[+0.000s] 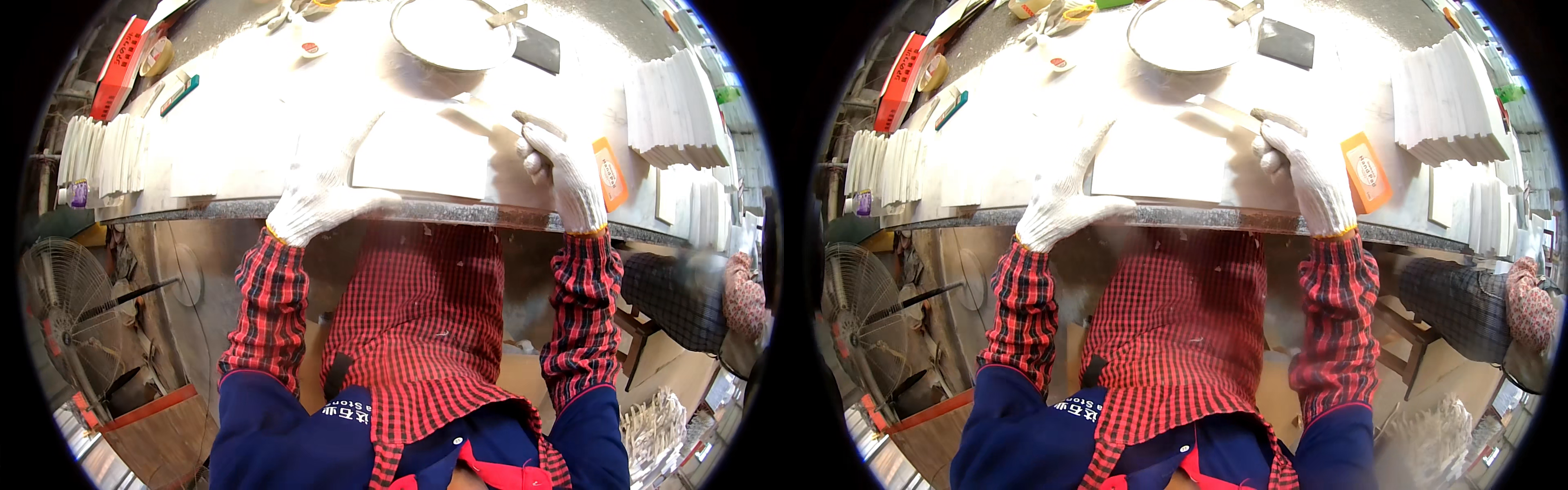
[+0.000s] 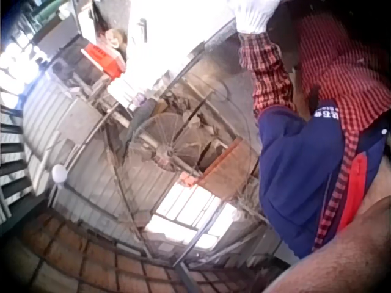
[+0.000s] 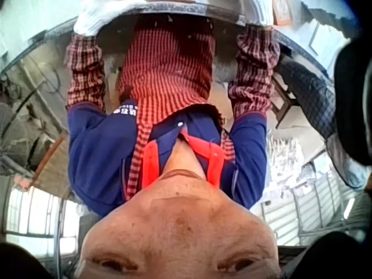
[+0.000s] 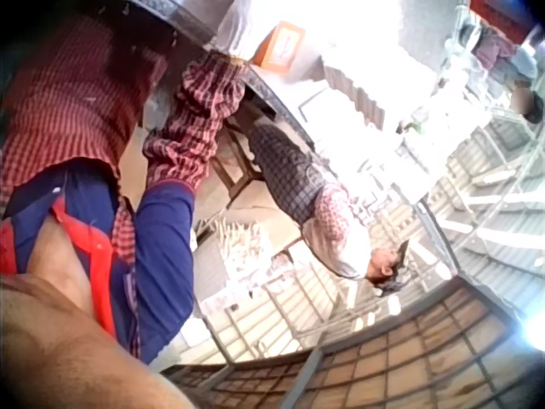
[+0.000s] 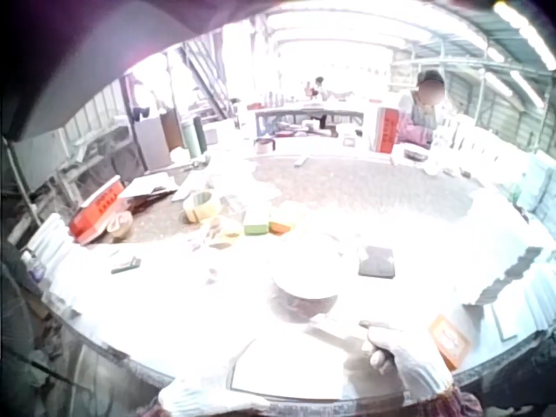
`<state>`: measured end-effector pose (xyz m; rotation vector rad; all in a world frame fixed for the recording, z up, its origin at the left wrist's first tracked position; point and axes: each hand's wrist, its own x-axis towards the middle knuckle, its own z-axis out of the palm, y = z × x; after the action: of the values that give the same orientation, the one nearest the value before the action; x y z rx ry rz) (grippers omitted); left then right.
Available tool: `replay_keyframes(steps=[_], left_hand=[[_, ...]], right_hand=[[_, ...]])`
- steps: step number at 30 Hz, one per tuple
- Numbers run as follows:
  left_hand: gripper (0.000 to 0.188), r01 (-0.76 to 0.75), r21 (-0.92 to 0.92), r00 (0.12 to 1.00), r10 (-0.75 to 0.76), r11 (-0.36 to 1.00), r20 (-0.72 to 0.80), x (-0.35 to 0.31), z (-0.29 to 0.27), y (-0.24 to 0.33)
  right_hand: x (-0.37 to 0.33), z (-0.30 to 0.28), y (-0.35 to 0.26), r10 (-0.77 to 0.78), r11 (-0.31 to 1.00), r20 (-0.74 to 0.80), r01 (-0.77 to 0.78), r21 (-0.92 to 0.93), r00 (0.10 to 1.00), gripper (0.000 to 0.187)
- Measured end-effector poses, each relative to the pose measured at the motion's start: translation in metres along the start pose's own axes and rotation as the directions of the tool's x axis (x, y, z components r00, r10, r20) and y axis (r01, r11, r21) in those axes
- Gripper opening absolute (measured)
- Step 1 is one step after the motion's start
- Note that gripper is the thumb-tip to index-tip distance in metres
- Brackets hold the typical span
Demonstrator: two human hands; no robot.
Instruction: The person uses a metal scraper to pare and smooth the edges of a white rectangular block on a workbench. They repeatedly flip the block and scrape different sides, then use an orange sanding block to smooth the edges further. The person handles multiple similar blocks, scraping and sanding them one at a time.
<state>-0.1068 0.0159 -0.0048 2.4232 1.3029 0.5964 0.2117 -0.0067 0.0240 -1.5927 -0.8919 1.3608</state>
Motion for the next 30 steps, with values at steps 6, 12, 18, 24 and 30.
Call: replay_keyframes(steps=[6, 12, 18, 24, 30], left_hand=[[0.1, 0.03, -0.051, 1.0, -0.03, 0.998, -0.004, -0.001, 0.002, -0.001], [0.098, 0.035, -0.102, 0.999, -0.037, 0.994, -0.015, 0.0, 0.001, 0.002], [0.097, 0.04, -0.089, 0.999, -0.041, 0.995, -0.012, -0.001, 0.002, 0.002], [0.095, 0.007, -0.069, 0.999, -0.01, 0.998, -0.041, -0.002, 0.002, 0.001], [0.097, 0.112, -0.11, 0.993, -0.108, 0.988, 0.043, -0.006, 0.002, 0.003]], right_hand=[[-0.032, -0.002, 0.002, 0.039, 0.998, -0.009, -0.039, -0.047, 0.999, 0.039], [-0.043, 0.009, 0.008, 0.033, 0.996, -0.049, -0.037, -0.084, 0.998, 0.031], [-0.048, 0.019, 0.01, -0.062, 0.981, -0.071, 0.047, -0.187, 0.996, 0.03], [-0.045, 0.014, 0.034, -0.755, 0.36, 0.146, 0.59, -0.723, 0.64, 0.024], [-0.072, 0.017, 0.039, -0.594, 0.691, -0.151, 0.404, -0.6, 0.79, 0.022]])
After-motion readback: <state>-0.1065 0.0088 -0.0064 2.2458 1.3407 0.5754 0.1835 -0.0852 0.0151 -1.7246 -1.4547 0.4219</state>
